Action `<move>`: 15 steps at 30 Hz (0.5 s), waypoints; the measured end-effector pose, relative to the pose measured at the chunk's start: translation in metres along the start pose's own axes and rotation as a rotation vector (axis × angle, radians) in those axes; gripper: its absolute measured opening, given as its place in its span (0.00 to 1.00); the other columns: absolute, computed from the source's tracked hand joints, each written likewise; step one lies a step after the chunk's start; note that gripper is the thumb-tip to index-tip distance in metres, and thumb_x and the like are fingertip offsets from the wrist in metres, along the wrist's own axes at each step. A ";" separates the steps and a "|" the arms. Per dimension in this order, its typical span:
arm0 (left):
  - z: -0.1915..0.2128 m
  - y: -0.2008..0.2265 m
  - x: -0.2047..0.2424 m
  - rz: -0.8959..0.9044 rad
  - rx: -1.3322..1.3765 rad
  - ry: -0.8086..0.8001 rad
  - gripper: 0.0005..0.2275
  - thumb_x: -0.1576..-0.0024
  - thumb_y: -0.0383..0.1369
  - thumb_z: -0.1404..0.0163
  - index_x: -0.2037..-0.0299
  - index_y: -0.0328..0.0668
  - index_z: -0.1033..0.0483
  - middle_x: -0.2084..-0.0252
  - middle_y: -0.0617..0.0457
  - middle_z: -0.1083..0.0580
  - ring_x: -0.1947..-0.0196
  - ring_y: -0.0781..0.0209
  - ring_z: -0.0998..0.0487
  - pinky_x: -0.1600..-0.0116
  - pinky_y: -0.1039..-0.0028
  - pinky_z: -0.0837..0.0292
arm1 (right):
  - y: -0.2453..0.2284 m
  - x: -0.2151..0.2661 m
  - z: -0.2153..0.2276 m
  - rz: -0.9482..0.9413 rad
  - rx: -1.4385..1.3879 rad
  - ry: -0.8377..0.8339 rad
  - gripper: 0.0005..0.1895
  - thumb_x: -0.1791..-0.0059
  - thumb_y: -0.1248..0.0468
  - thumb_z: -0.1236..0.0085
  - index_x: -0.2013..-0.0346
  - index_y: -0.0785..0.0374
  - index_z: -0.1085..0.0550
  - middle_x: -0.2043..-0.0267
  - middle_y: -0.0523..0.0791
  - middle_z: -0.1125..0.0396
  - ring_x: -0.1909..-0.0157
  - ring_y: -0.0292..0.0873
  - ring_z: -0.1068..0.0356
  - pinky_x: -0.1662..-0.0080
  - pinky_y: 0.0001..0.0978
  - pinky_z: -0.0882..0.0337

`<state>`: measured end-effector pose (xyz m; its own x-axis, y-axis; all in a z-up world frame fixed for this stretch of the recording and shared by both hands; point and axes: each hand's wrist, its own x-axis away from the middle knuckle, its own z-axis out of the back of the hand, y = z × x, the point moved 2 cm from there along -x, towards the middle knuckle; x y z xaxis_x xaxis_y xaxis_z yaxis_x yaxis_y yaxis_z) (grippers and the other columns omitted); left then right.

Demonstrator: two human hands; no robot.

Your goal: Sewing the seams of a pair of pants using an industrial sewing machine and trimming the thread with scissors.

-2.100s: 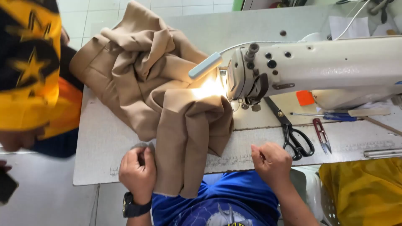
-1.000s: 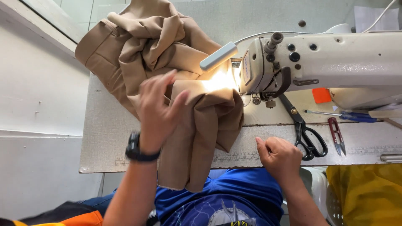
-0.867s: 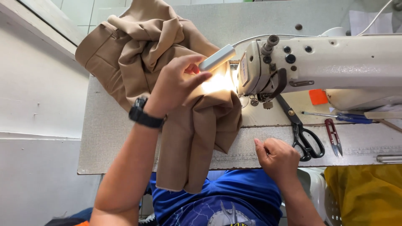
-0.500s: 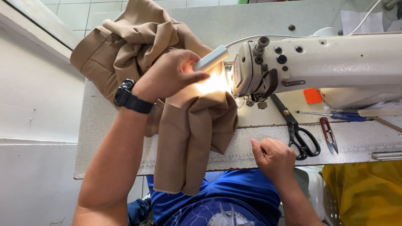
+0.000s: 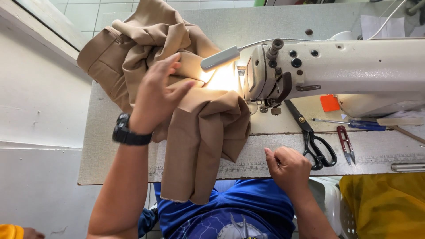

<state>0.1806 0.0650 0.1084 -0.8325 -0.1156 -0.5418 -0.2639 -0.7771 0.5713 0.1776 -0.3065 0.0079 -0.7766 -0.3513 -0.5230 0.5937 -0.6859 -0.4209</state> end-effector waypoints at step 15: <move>-0.045 0.083 0.116 -0.206 -0.203 0.067 0.22 0.47 0.48 0.39 0.48 0.44 0.21 0.42 0.45 0.24 0.37 0.38 0.27 0.32 0.49 0.37 | 0.013 0.003 0.003 -0.098 -0.102 -0.084 0.24 0.49 0.51 0.37 0.87 0.51 0.34 0.89 0.41 0.44 0.84 0.47 0.39 0.75 0.33 0.34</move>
<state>0.0843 -0.0412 0.0652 -0.7360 0.0221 -0.6767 -0.3155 -0.8955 0.3139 0.1822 -0.3181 0.0027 -0.8441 -0.3410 -0.4137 0.5294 -0.6523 -0.5424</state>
